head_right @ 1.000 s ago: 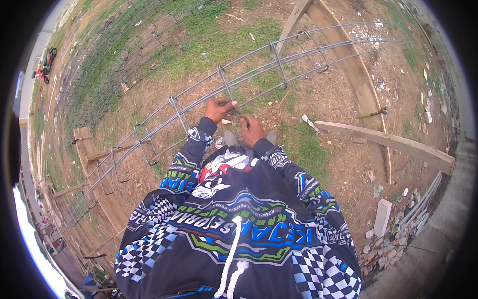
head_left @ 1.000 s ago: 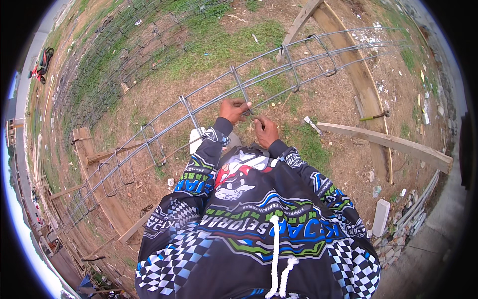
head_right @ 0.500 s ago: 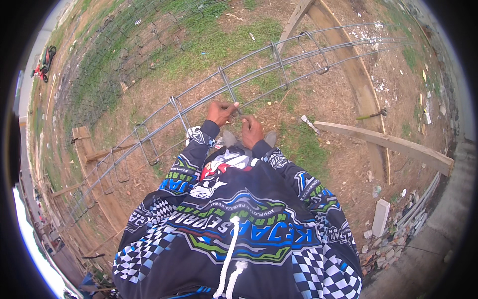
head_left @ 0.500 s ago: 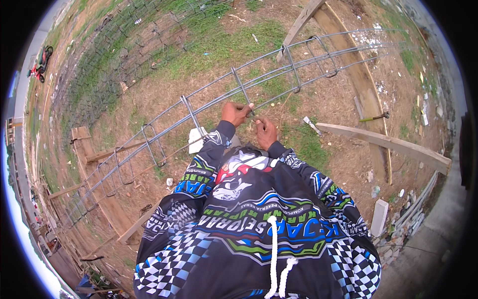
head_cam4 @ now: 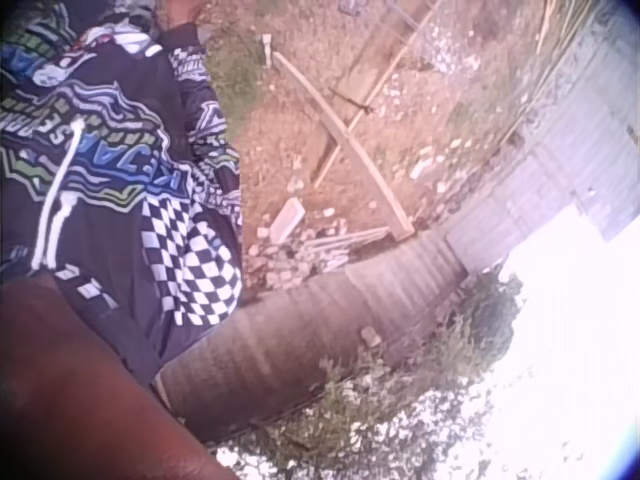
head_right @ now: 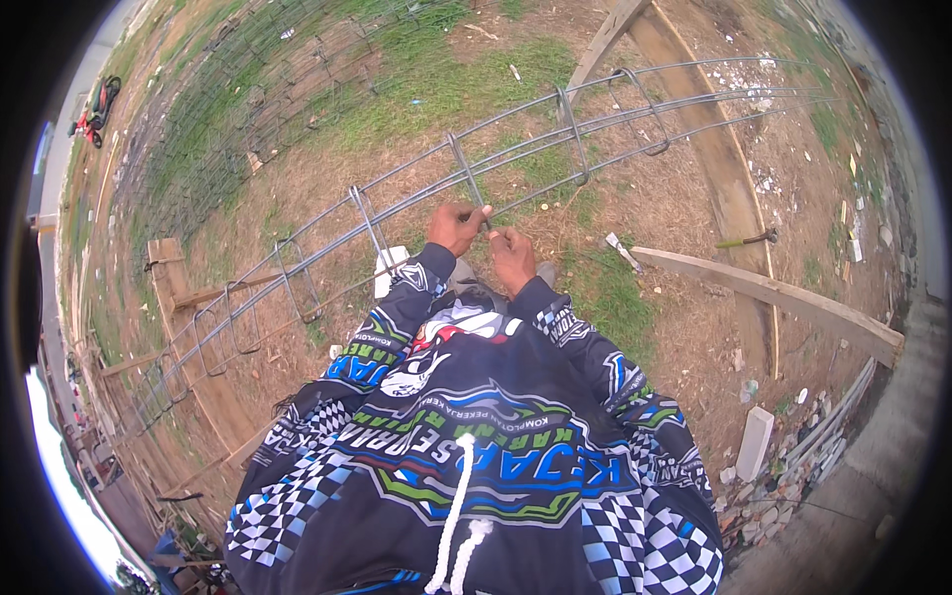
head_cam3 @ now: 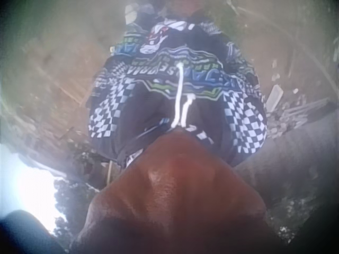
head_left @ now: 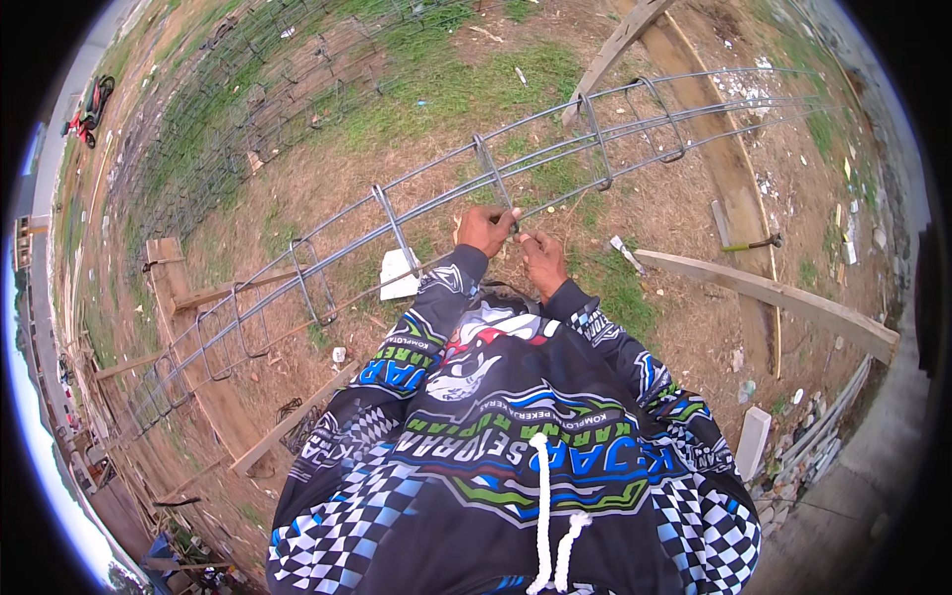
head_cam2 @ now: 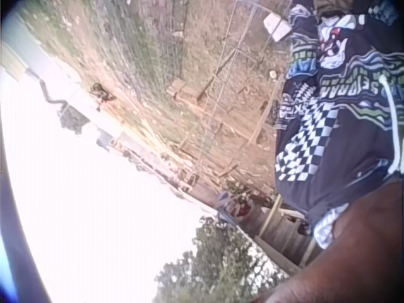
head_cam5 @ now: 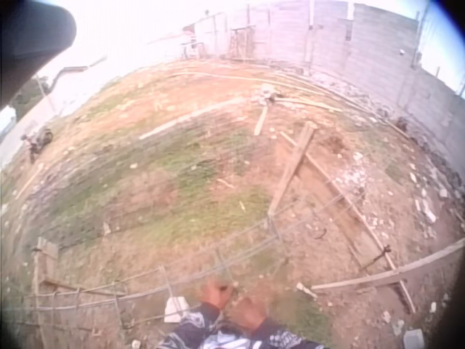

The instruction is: The person assembles a rebar cage by tying intersecting steel bars with wire using pliers. They repeatedly wrap wire around bar intersections and twist it to secure the joints, working along the length of the cage on a construction site.

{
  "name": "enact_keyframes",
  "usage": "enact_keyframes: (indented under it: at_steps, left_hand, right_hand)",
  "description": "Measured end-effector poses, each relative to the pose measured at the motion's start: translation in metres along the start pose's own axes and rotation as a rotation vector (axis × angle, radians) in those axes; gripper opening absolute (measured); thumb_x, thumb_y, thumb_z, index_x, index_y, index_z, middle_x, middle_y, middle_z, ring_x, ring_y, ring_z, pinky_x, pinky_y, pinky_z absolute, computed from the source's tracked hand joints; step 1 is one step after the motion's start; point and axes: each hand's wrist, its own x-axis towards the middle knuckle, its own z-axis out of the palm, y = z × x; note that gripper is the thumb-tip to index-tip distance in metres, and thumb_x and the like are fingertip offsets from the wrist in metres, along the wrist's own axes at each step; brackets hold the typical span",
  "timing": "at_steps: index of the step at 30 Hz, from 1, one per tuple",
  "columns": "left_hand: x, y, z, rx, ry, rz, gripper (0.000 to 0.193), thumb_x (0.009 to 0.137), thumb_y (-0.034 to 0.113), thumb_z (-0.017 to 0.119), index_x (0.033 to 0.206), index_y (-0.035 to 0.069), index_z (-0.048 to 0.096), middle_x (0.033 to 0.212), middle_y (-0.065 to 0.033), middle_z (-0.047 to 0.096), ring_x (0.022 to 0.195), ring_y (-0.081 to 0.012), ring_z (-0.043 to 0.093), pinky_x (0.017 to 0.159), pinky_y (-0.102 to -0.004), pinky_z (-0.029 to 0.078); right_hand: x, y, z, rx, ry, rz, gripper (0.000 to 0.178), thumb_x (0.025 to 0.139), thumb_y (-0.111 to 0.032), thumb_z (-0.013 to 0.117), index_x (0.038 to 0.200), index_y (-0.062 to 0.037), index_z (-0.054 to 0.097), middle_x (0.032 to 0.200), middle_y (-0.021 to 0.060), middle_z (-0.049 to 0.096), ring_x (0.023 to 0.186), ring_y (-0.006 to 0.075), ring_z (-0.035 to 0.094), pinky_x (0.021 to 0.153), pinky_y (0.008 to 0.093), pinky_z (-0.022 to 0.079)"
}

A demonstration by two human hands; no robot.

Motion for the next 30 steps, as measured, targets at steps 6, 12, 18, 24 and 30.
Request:
enact_keyframes:
  at_steps: [6, 12, 18, 24, 30]
  left_hand:
    - [0.003, -0.009, 0.005, -0.053, 0.008, 0.019, 0.038, 0.085, 0.039, 0.066, 0.081, 0.001, 0.072, 0.061, -0.0131, 0.063, 0.056, -0.0216, 0.059, 0.059, -0.0370, 0.046]
    - [0.010, -0.019, 0.006, -0.053, -0.045, -0.031, 0.041, 0.085, 0.042, 0.064, 0.081, 0.003, 0.074, 0.062, -0.0128, 0.064, 0.058, -0.0239, 0.060, 0.060, -0.0379, 0.047]
    - [0.007, -0.021, 0.008, -0.086, -0.066, -0.068, 0.042, 0.084, 0.045, 0.066, 0.082, 0.005, 0.075, 0.063, -0.0128, 0.065, 0.059, -0.0235, 0.061, 0.061, -0.0377, 0.048]
    - [0.006, -0.021, 0.014, -0.206, -0.079, -0.045, 0.043, 0.085, 0.044, 0.066, 0.088, 0.002, 0.073, 0.066, -0.0113, 0.066, 0.060, -0.0200, 0.062, 0.061, -0.0353, 0.048]
    - [0.005, -0.018, 0.008, -0.190, -0.120, -0.055, 0.044, 0.086, 0.044, 0.066, 0.089, 0.000, 0.072, 0.063, -0.0103, 0.064, 0.059, -0.0180, 0.060, 0.060, -0.0345, 0.047]
  right_hand:
    - [0.033, -0.064, -0.042, -0.928, -0.287, -0.433, 0.022, 0.085, -0.022, 0.061, 0.100, -0.0071, 0.069, 0.080, 0.0153, 0.067, 0.071, 0.0307, 0.063, 0.064, 0.0415, 0.047]
    - [0.071, -0.108, -0.038, -1.186, -0.218, -0.802, 0.016, 0.077, -0.026, 0.071, 0.082, -0.0112, 0.073, 0.081, 0.0129, 0.067, 0.079, 0.0342, 0.063, 0.076, 0.0471, 0.049]
    - [0.113, -0.108, -0.031, -1.309, -0.400, -0.141, 0.034, 0.071, -0.038, 0.080, 0.091, -0.0116, 0.075, 0.099, 0.0137, 0.070, 0.091, 0.0314, 0.066, 0.081, 0.0407, 0.050]
    - [0.147, -0.093, -0.023, -1.531, -0.359, 0.107, 0.052, 0.062, -0.047, 0.084, 0.091, -0.0044, 0.075, 0.099, 0.0182, 0.070, 0.092, 0.0331, 0.067, 0.083, 0.0410, 0.052]
    - [0.124, -0.092, -0.032, -1.493, -0.162, 0.062, 0.081, 0.052, -0.066, 0.081, 0.097, 0.0016, 0.071, 0.106, 0.0223, 0.068, 0.100, 0.0361, 0.065, 0.086, 0.0431, 0.052]
